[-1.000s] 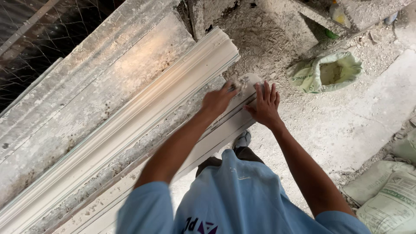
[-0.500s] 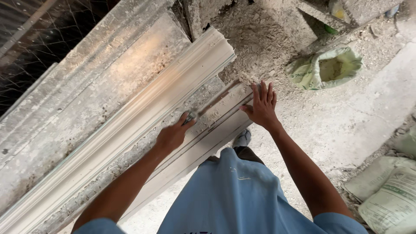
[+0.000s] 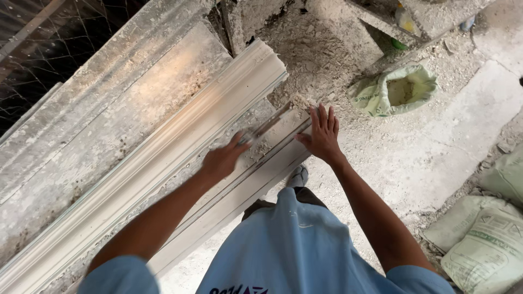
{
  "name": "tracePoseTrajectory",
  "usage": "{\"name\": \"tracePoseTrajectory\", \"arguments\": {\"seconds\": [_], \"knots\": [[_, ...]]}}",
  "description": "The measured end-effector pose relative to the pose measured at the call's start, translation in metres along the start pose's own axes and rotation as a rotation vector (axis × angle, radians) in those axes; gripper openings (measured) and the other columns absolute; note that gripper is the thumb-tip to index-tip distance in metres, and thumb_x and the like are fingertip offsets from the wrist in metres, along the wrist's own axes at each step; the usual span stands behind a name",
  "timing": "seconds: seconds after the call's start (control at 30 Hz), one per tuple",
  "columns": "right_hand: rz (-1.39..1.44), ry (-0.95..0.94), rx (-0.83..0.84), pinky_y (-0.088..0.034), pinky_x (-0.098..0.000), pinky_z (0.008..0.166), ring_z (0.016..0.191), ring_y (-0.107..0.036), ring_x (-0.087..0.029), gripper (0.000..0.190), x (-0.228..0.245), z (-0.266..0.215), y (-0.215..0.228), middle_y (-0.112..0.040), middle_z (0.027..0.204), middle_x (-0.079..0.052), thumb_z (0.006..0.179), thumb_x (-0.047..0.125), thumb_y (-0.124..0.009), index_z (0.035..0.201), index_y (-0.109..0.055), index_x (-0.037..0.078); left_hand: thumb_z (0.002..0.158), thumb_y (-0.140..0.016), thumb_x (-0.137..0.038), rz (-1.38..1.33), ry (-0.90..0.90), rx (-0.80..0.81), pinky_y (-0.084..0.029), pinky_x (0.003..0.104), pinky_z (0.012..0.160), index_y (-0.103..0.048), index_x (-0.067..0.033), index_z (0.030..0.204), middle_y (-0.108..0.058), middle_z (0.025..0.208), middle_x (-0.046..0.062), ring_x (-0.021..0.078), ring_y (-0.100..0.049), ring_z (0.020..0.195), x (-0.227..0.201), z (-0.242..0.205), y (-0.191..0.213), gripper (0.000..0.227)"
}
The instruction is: The person sands long white decorative moldings using a sanding block and a brush. They wipe the moldings with a cloth and continue sanding along the length of the pieces, removing dust and smoothing the surfaces.
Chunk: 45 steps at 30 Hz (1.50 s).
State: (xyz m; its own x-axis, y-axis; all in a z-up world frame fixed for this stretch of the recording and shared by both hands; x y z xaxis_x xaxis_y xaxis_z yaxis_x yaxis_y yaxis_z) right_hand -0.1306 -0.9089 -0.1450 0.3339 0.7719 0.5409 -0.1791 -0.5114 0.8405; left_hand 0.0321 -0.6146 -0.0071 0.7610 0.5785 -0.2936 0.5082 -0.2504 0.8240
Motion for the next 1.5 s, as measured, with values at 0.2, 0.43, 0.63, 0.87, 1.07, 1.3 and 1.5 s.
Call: {"name": "tracePoseTrajectory", "arguments": {"seconds": [0.2, 0.43, 0.63, 0.87, 1.07, 1.3, 1.5], "knots": [[0.019, 0.017, -0.033, -0.005, -0.0683, 0.121, 0.155, 0.001, -0.056, 0.107, 0.004, 0.001, 0.001, -0.011, 0.168, -0.03, 0.09, 0.066, -0.067, 0.163, -0.019, 0.003, 0.089, -0.054, 0.0, 0.069, 0.075, 0.076, -0.055, 0.035, 0.047, -0.045, -0.0379, 0.15, -0.025, 0.168, 0.005, 0.0222, -0.065, 0.058, 0.013, -0.025, -0.008, 0.073], [-0.001, 0.004, -0.041, -0.005, -0.0649, 0.122, 0.157, 0.001, -0.051, 0.117, 0.002, -0.001, 0.001, -0.012, 0.169, -0.029, 0.086, 0.064, -0.074, 0.161, -0.014, -0.002, 0.103, -0.048, -0.009, -0.033, -0.122, -0.118, -0.058, 0.038, 0.053, -0.05, -0.0354, 0.149, -0.03, 0.164, 0.011, 0.0242, -0.07, 0.064, -0.066, 0.148, -0.001, 0.053], [0.03, -0.052, -0.021, -0.004, -0.0631, 0.123, 0.156, 0.003, -0.05, 0.122, 0.002, -0.002, 0.001, -0.012, 0.168, -0.027, 0.082, 0.063, -0.077, 0.161, -0.01, -0.001, 0.102, -0.051, -0.009, 0.03, -0.2, -0.148, -0.059, 0.04, 0.053, -0.058, -0.0294, 0.141, -0.037, 0.163, 0.017, 0.0248, -0.073, 0.071, -0.057, 0.137, 0.004, 0.045], [0.044, -0.072, 0.006, -0.002, -0.0627, 0.123, 0.156, 0.005, -0.049, 0.123, 0.0, 0.004, 0.007, -0.011, 0.168, -0.026, 0.08, 0.06, -0.079, 0.16, -0.008, -0.001, 0.111, -0.044, -0.02, -0.052, 0.043, 0.044, -0.058, 0.04, 0.054, -0.046, -0.0357, 0.156, -0.064, 0.131, 0.015, 0.0265, -0.073, 0.071, -0.07, 0.147, -0.006, 0.048], [0.021, -0.091, -0.017, -0.002, -0.0614, 0.123, 0.154, 0.006, -0.047, 0.127, 0.006, 0.004, 0.007, -0.009, 0.166, -0.029, 0.077, 0.062, -0.08, 0.159, -0.007, -0.002, 0.086, -0.052, -0.001, 0.046, -0.249, -0.313, -0.06, 0.042, 0.054, -0.062, -0.0266, 0.138, -0.045, 0.156, 0.015, 0.0277, -0.076, 0.085, -0.095, 0.173, 0.018, 0.059], [0.019, -0.045, -0.07, -0.005, -0.0611, 0.124, 0.157, 0.0, -0.048, 0.123, -0.002, 0.001, -0.004, -0.014, 0.166, -0.029, 0.082, 0.065, -0.076, 0.161, -0.01, -0.001, 0.093, -0.048, -0.004, -0.053, -0.026, -0.121, -0.061, 0.048, 0.07, -0.058, -0.0285, 0.142, -0.034, 0.163, 0.015, 0.0344, -0.075, 0.085, -0.097, 0.158, 0.022, 0.056], [0.013, -0.054, -0.075, -0.007, -0.0629, 0.122, 0.155, -0.002, -0.051, 0.123, -0.001, 0.004, 0.001, -0.014, 0.165, -0.029, 0.081, 0.068, -0.075, 0.16, -0.012, -0.001, 0.096, -0.051, -0.015, -0.044, -0.075, -0.178, -0.06, 0.052, 0.079, -0.061, -0.0286, 0.138, -0.034, 0.162, 0.019, 0.0379, -0.073, 0.098, -0.082, 0.177, -0.005, 0.046]]}}
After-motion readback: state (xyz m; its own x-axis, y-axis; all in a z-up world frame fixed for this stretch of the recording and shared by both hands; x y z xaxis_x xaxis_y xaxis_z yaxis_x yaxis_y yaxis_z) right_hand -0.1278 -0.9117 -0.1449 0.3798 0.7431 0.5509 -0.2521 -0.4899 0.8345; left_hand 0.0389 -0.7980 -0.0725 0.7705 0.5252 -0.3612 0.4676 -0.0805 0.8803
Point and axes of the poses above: each hand's wrist, its own z-axis towards the middle knuckle, its own y-axis out of the back of the hand, x = y × z, the point moved 1 cm from there along z, towards the middle knuckle
